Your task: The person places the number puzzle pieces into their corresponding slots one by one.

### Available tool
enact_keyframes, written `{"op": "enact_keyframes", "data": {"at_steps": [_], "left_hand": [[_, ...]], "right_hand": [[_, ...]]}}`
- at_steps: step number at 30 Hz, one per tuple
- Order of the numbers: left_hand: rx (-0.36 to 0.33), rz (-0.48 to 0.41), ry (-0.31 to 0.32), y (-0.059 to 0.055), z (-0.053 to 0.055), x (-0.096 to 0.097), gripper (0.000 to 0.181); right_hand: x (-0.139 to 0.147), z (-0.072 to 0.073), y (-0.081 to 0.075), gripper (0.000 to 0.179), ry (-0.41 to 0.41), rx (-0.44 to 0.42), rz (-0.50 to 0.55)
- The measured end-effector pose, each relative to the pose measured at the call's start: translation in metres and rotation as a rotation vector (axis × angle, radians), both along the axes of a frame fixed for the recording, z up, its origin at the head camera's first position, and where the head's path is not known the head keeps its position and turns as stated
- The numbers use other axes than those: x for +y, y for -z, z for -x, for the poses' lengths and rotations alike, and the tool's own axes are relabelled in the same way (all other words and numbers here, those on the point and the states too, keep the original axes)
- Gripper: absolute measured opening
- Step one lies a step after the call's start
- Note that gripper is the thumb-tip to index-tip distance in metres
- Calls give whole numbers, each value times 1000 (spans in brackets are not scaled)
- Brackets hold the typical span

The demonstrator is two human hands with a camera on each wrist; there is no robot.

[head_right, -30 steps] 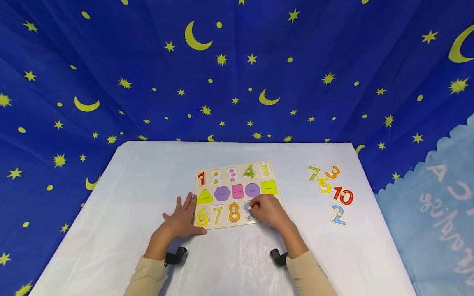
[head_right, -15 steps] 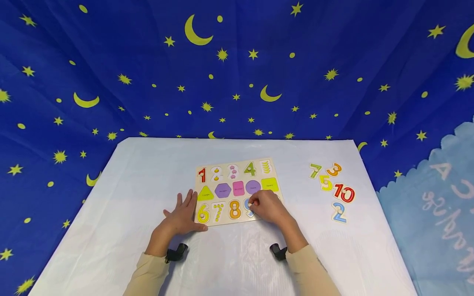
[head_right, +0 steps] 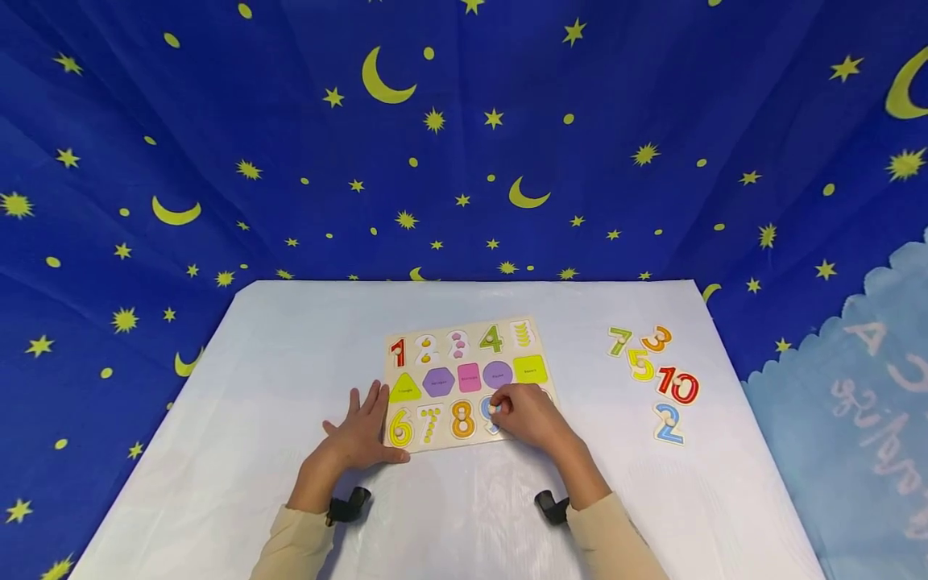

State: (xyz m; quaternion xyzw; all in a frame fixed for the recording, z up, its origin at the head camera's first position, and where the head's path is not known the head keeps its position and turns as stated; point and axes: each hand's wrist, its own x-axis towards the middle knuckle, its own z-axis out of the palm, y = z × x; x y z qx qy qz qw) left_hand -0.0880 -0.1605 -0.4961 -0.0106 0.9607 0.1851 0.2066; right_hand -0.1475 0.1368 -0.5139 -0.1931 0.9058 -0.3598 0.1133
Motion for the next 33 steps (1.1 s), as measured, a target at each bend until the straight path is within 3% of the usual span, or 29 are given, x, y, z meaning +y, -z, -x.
{"op": "enact_keyframes", "data": {"at_steps": [11,17,33], "left_hand": [[6,17,-26,4,0,-1,123],[12,7,-5,4,-1,0,123],[30,-3,-16,4,-3,2,122]], "right_hand": [[27,-5,-5,18,103,4,64],[45,-9,-2,23,189,4,42],[89,-24,-5,25,305,15,-51]]}}
